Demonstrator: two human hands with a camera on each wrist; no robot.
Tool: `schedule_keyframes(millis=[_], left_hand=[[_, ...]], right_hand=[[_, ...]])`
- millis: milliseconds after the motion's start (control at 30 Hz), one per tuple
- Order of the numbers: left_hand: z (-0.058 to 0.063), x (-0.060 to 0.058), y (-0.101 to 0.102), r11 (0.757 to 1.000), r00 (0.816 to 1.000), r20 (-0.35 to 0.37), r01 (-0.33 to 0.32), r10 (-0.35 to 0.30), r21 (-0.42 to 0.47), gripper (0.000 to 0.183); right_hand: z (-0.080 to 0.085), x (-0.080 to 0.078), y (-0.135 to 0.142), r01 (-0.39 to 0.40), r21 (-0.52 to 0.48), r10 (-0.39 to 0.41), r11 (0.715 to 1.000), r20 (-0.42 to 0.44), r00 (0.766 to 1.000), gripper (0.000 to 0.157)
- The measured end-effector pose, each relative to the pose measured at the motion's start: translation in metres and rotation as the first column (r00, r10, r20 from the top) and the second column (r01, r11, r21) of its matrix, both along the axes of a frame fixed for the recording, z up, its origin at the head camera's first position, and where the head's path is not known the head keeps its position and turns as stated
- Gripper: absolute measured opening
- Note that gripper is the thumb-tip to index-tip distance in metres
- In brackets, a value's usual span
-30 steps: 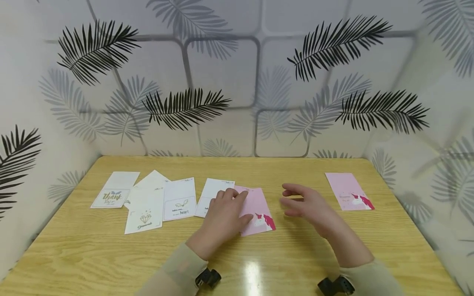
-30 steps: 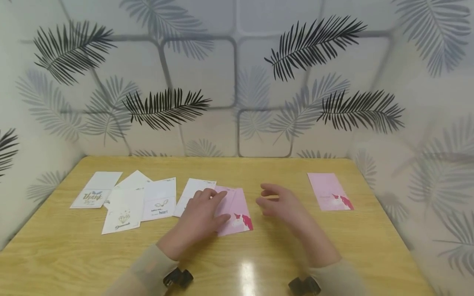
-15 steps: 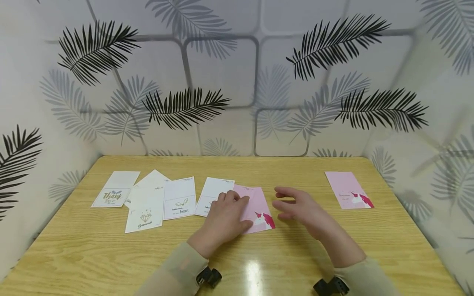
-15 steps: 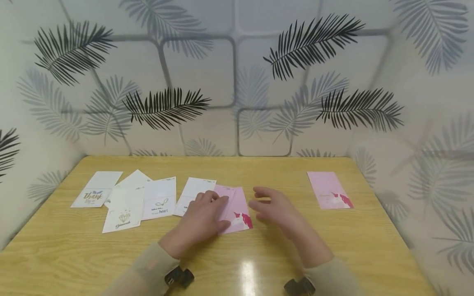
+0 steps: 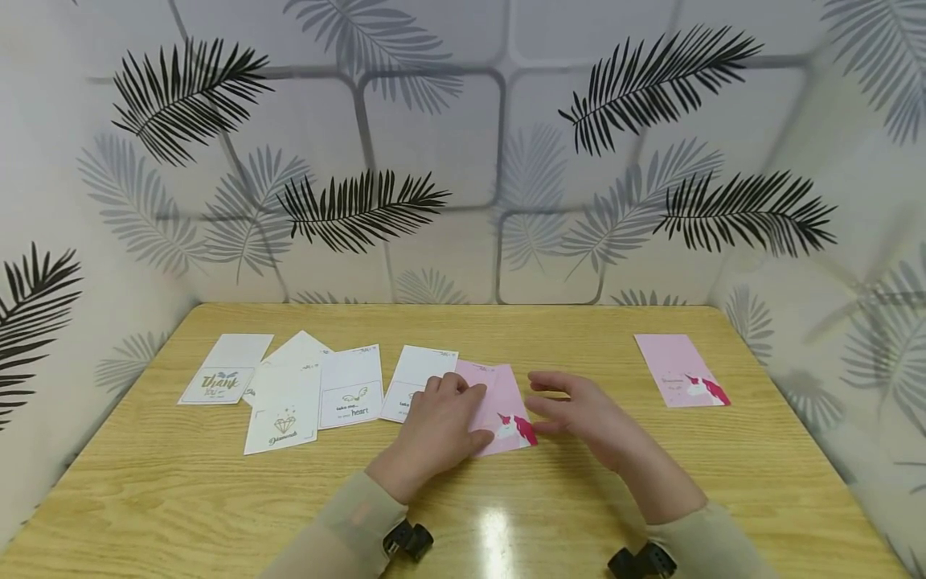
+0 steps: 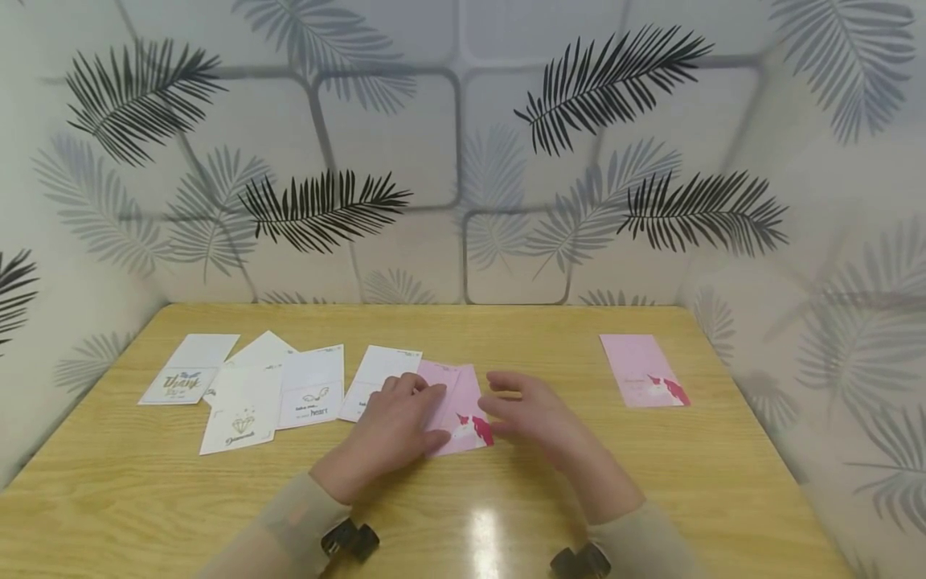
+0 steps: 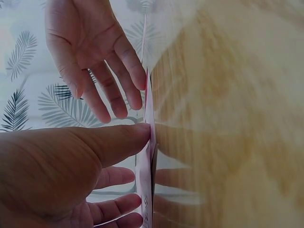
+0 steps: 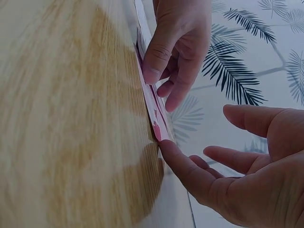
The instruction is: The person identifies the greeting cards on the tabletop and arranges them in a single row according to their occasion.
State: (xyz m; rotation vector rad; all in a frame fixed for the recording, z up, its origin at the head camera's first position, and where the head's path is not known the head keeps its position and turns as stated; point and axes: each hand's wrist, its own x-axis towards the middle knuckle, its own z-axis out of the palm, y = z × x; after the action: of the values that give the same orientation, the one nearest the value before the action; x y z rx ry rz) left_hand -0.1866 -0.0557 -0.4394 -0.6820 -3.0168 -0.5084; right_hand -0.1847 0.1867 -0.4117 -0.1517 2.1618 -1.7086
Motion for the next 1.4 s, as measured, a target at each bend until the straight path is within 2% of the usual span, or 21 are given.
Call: schedule_keyframes(millis=[467,1000,1200,1400], left_hand=[[0.001,-0.001,0.001,1.0,1.0,0.005,0.001,-0.001,-0.01,0.059],[0.003,-0.001,0.0,1.0,1.0,0.001,0.009,-0.009,-0.01,0.061],[0.002,-0.001,0.0,1.0,1.0,-0.003,0.01,-0.01,0.006,0.058],[0.003,-0.001,0.0,1.0,1.0,0.013,0.006,-0.006,0.016,0.058]], right_hand=[[-0.005,-0.002,-0.001,0.037,0.03,-0.038,0.999,0.007,0.999,0.062],[-0.018,-0.005,-0.006,0.015,0.029,-0.015,0.999,0.01,1.0,0.06],[-0.016,-0.003,-0.004,0.024,0.078,-0.022,0.997,-0.017,1.0,0.058],[-0.008,-0.002,0.002,0.07,0.151,-0.064,0.986,-0.05,0.997,0.058]])
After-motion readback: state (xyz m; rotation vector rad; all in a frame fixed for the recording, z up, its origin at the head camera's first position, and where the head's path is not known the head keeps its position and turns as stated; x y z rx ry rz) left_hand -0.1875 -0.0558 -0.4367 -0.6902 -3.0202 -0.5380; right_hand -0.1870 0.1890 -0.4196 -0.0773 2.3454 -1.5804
